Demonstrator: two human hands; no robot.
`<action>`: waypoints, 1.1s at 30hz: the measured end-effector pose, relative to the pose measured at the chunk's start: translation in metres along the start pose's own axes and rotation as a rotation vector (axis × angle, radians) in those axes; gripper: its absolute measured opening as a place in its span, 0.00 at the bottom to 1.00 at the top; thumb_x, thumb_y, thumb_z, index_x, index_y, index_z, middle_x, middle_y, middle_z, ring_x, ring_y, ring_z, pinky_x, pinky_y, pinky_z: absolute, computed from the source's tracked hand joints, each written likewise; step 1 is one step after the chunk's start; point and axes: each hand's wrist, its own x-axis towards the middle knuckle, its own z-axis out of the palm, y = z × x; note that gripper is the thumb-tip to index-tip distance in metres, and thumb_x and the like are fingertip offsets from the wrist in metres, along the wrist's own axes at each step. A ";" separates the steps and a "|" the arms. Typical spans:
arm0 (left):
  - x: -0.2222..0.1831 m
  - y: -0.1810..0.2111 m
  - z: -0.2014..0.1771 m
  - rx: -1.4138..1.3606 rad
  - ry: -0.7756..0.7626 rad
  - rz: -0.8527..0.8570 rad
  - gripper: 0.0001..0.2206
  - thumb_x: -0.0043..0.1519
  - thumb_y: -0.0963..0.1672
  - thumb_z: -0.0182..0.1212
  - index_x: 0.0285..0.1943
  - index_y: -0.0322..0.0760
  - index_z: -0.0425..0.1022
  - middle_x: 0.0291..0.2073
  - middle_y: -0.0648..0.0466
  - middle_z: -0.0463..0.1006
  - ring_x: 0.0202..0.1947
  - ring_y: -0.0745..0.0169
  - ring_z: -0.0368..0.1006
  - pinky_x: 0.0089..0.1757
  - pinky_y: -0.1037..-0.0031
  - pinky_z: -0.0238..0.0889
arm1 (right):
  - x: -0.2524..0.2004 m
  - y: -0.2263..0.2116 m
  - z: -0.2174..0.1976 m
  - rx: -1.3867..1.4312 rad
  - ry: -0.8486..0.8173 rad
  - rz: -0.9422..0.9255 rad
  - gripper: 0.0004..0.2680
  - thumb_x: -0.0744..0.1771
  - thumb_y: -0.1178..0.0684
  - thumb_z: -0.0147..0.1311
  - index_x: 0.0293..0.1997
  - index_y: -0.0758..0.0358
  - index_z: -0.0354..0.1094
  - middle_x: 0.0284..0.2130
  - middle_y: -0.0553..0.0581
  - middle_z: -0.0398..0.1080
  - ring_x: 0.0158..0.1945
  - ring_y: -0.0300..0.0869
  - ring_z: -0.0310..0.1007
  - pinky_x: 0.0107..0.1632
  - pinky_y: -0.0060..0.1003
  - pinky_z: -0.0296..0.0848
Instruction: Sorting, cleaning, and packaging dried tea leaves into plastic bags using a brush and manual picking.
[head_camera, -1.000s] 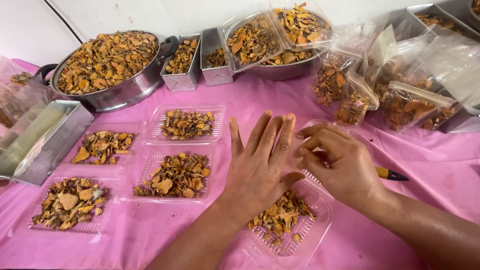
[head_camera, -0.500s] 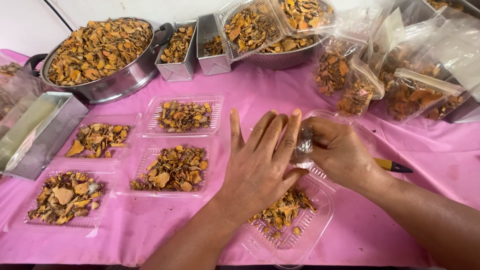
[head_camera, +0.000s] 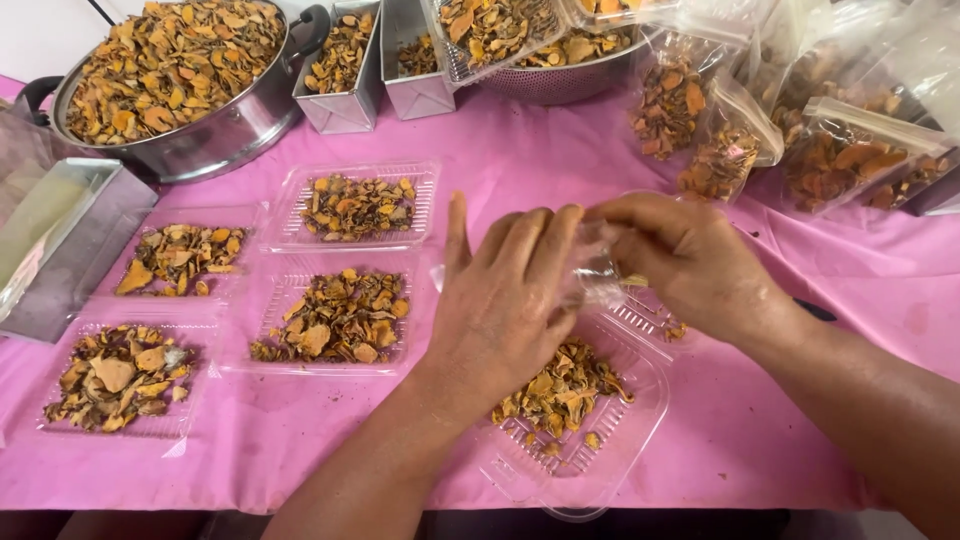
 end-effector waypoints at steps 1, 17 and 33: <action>0.001 -0.005 0.000 0.021 -0.070 -0.045 0.46 0.45 0.52 0.79 0.72 0.36 0.59 0.57 0.50 0.70 0.57 0.55 0.71 0.67 0.31 0.37 | 0.000 -0.002 -0.003 0.078 0.011 0.066 0.09 0.69 0.62 0.47 0.51 0.63 0.74 0.42 0.55 0.79 0.37 0.40 0.81 0.43 0.32 0.83; -0.003 -0.020 -0.005 0.138 -0.059 -0.166 0.49 0.33 0.52 0.85 0.66 0.43 0.61 0.49 0.56 0.72 0.53 0.58 0.71 0.64 0.29 0.43 | -0.008 0.034 0.010 -0.721 -0.465 0.143 0.17 0.65 0.53 0.54 0.61 0.51 0.59 0.59 0.49 0.60 0.54 0.50 0.72 0.49 0.55 0.77; 0.000 -0.037 -0.017 -0.003 -0.328 -0.276 0.51 0.43 0.57 0.84 0.72 0.40 0.55 0.52 0.51 0.72 0.57 0.55 0.70 0.60 0.21 0.41 | -0.039 0.026 0.041 -0.923 -0.453 -0.562 0.09 0.63 0.62 0.58 0.42 0.51 0.76 0.47 0.53 0.74 0.47 0.51 0.67 0.48 0.50 0.61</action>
